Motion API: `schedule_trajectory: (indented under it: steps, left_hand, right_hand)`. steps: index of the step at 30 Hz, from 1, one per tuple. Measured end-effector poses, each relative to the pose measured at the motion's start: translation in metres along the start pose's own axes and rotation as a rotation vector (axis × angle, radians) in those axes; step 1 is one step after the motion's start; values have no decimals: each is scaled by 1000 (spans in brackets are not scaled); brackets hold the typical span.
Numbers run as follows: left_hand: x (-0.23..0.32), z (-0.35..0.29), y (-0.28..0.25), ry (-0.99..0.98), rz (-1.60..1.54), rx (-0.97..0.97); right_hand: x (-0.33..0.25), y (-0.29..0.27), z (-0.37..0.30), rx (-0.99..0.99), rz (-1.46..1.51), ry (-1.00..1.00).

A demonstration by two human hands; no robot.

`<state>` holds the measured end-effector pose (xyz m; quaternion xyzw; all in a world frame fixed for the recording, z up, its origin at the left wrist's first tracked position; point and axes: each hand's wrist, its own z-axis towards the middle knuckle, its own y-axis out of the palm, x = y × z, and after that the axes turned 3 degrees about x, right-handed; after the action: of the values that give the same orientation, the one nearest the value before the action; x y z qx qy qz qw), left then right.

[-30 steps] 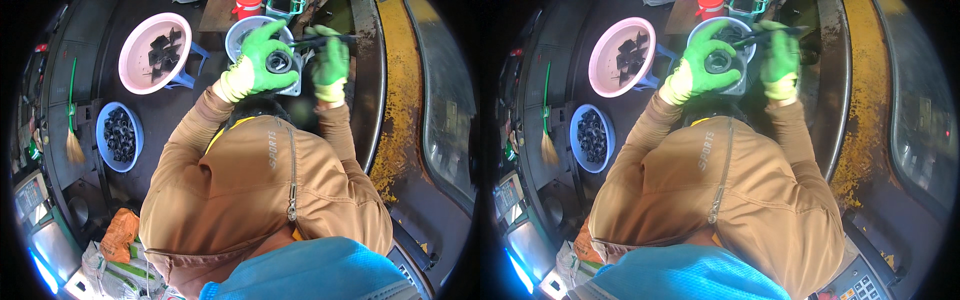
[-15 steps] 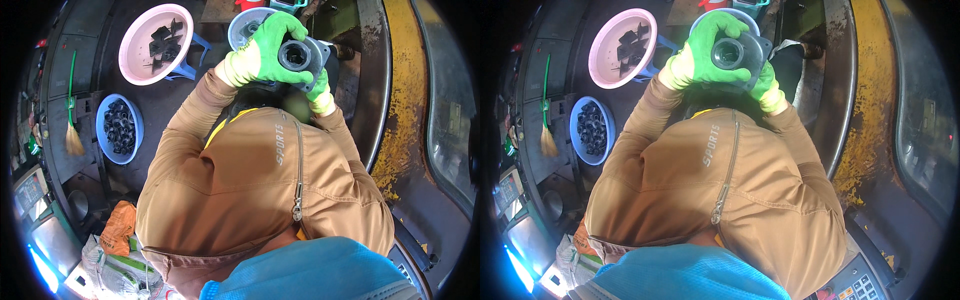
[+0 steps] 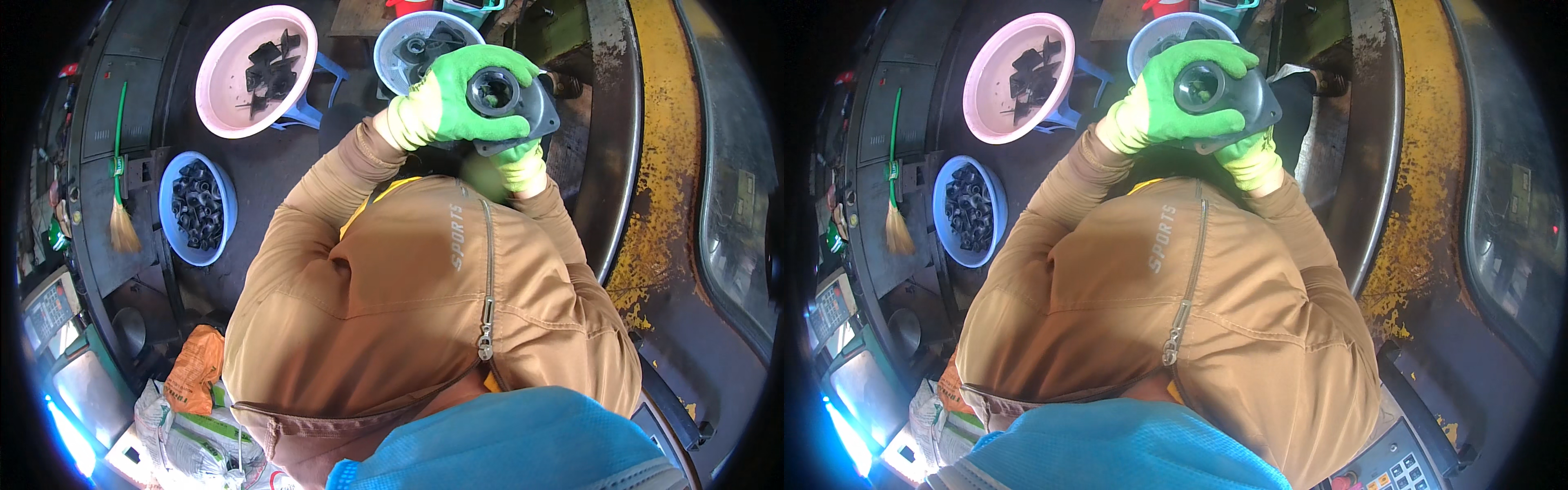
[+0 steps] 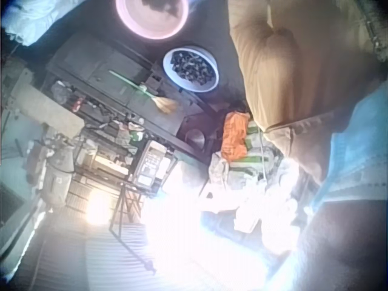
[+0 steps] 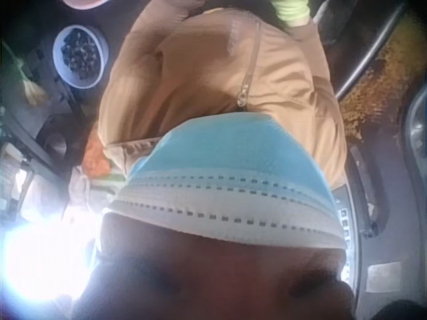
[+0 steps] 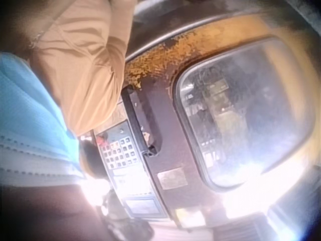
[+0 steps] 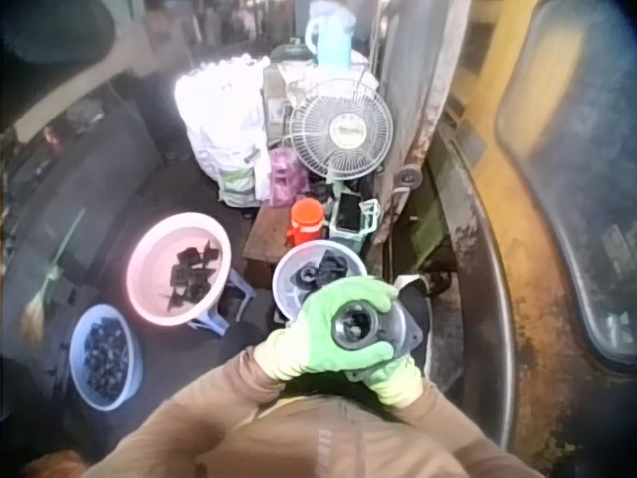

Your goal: The person picks up black plastic parts from a white bucket, inspects them by hand, and places them into a pink basin. The person repeats this process multiple times, handling each part individually.

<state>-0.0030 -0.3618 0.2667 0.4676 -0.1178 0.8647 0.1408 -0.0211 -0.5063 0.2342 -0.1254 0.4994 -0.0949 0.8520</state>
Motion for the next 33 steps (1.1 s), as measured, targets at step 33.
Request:
schedule_trajectory:
  steps: [33]
  left_hand:
    - [9,9,-11,180,111,-52]
  right_hand:
    - [-13,-27,13,-330,258,96]
